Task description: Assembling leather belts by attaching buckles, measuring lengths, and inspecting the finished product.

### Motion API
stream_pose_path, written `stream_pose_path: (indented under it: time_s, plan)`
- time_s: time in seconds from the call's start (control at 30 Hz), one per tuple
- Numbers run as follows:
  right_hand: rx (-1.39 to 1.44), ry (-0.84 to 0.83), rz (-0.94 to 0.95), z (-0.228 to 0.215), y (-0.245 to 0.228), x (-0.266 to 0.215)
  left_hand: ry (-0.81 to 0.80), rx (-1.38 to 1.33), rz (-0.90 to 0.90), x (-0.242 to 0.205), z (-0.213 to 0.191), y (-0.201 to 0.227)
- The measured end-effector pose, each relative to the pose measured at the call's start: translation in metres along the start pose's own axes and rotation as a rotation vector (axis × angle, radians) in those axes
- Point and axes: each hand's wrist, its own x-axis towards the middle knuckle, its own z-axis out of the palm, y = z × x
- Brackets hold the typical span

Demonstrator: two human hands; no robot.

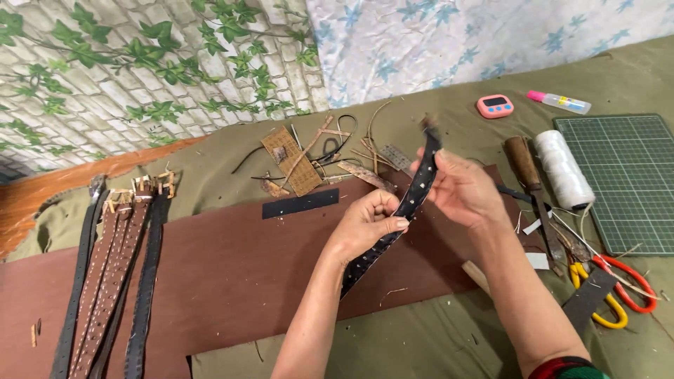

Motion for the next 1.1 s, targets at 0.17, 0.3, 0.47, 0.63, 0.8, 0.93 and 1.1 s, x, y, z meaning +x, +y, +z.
stream_pose_path:
  time_s: [0.17, 0.3, 0.47, 0.63, 0.8, 0.93, 1.1]
  plan:
    - [-0.055, 0.047, -0.202, 0.023, -0.034, -0.044, 0.002, 0.088, 0.035, -0.017, 0.026, 0.018]
    - [-0.104, 0.047, -0.379, 0.025, -0.053, -0.068, 0.031, 0.118, 0.094, -0.027, 0.058, 0.025]
    - [-0.275, -0.014, -0.430, 0.026, -0.072, -0.098, 0.118, 0.300, 0.055, -0.042, 0.092, 0.049]
    - [-0.398, -0.018, -0.594, 0.026, -0.066, -0.110, 0.193, 0.372, 0.158, -0.043, 0.099, 0.042]
    - [-0.420, -0.028, -0.635, 0.032, -0.065, -0.116, 0.126, 0.345, 0.165, -0.048, 0.093, 0.044]
    - [-0.424, -0.046, -0.624, 0.032, -0.064, -0.111, 0.027, 0.279, 0.158, -0.045, 0.081, 0.036]
    - [-0.449, -0.099, -0.573, 0.031, -0.059, -0.102, 0.087, 0.314, 0.078, -0.043, 0.073, 0.028]
